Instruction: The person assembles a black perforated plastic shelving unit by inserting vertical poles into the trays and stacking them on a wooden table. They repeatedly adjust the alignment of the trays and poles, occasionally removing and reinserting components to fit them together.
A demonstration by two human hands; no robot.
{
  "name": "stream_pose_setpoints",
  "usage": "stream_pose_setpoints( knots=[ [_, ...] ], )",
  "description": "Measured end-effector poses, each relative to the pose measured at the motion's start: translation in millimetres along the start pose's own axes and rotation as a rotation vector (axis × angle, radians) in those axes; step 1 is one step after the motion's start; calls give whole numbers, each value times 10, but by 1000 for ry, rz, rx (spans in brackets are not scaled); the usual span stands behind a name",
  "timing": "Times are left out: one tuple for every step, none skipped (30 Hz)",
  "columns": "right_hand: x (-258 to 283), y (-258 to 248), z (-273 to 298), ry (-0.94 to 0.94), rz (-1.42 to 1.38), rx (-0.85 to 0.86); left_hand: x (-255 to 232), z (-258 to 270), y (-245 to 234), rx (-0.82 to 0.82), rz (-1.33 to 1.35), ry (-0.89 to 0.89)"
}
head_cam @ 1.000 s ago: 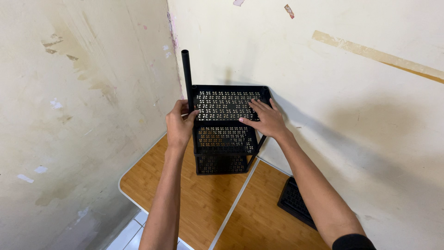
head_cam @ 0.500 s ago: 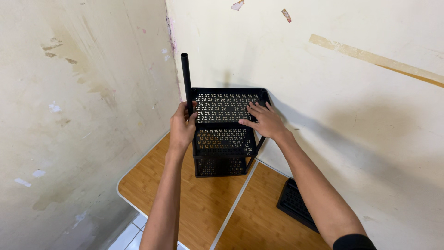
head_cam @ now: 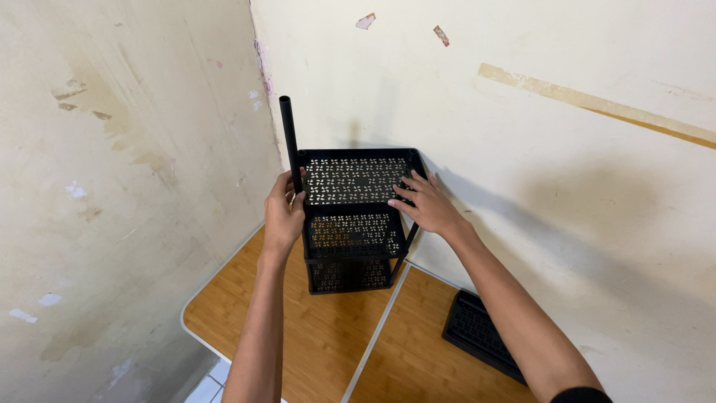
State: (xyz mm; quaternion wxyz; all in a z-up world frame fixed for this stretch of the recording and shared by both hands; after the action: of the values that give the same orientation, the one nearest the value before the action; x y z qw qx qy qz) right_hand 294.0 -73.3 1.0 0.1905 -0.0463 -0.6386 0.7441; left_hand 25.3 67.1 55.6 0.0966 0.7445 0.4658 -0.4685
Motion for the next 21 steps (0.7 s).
stream_pose_setpoints(
  knots=[
    [-12, 29, 10, -6, -20, -2, 32, 12, -16, -22, 4, -66],
    [-22, 53, 11, -12, -40, -4, 62, 22, -28, -44, 9, -131],
    [-30, 72, 11, -16, -39, -8, 94, 36, -40, -65, 15, -198],
    [-35, 88, 8, -20, -38, -12, 111, 41, -61, -86, -6, -246],
    [-39, 101, 4, -24, -38, -17, 129, 39, -82, -106, -27, -292],
    [-43, 111, -2, -24, -39, -21, 152, 51, -102, -125, -49, -339],
    [-48, 113, -9, -24, -41, -27, 121, 42, -99, -115, -45, -281],
    [-51, 114, -16, -23, -42, -33, 95, 36, -98, -105, -42, -222],
    [-52, 112, -12, -28, -32, -42, 71, 31, -86, -93, -38, -164],
    [-51, 109, -9, -32, -23, -52, 71, 27, -69, -81, -33, -138],
    [-42, 108, -10, -38, -14, -62, 73, 21, -55, -70, -29, -112],
    [-42, 114, -15, -32, -4, -57, 72, 19, -46, -58, -25, -86],
    [-42, 120, -18, -27, 7, -50, 112, 34, -58, -77, -26, -133],
    [-38, 128, -22, -21, 17, -43, 145, 43, -68, -96, -28, -181],
    [-39, 131, -19, -20, 15, -40, 167, 49, -72, -113, -27, -229],
    [-37, 134, -16, -18, 13, -37, 157, 50, -83, -121, -36, -241],
    [-35, 127, -16, -16, 13, -35, 140, 43, -98, -129, -45, -252],
    [-30, 123, -10, -16, 3, -33, 118, 39, -112, -137, -54, -262],
    [-21, 115, -4, -16, -6, -33, 84, 35, -134, -151, -100, -271],
    [-11, 106, 5, -17, -16, -32, 49, 38, -153, -165, -145, -279],
    [-6, 94, 15, -12, -14, -30, 15, 29, -160, -178, -190, -285]
  ],
)
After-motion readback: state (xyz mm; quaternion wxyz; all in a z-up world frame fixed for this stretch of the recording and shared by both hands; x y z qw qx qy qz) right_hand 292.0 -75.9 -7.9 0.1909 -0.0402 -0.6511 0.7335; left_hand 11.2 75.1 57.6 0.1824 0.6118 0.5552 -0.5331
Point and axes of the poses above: each hand's wrist, its own z-axis away from the middle knuckle, its own y-axis out of the palm, x = y × z, the point moved 7 cm from there along -z, towards the middle knuckle, and after that the axes turned 14 degrees about x, right-handed, at the moved point
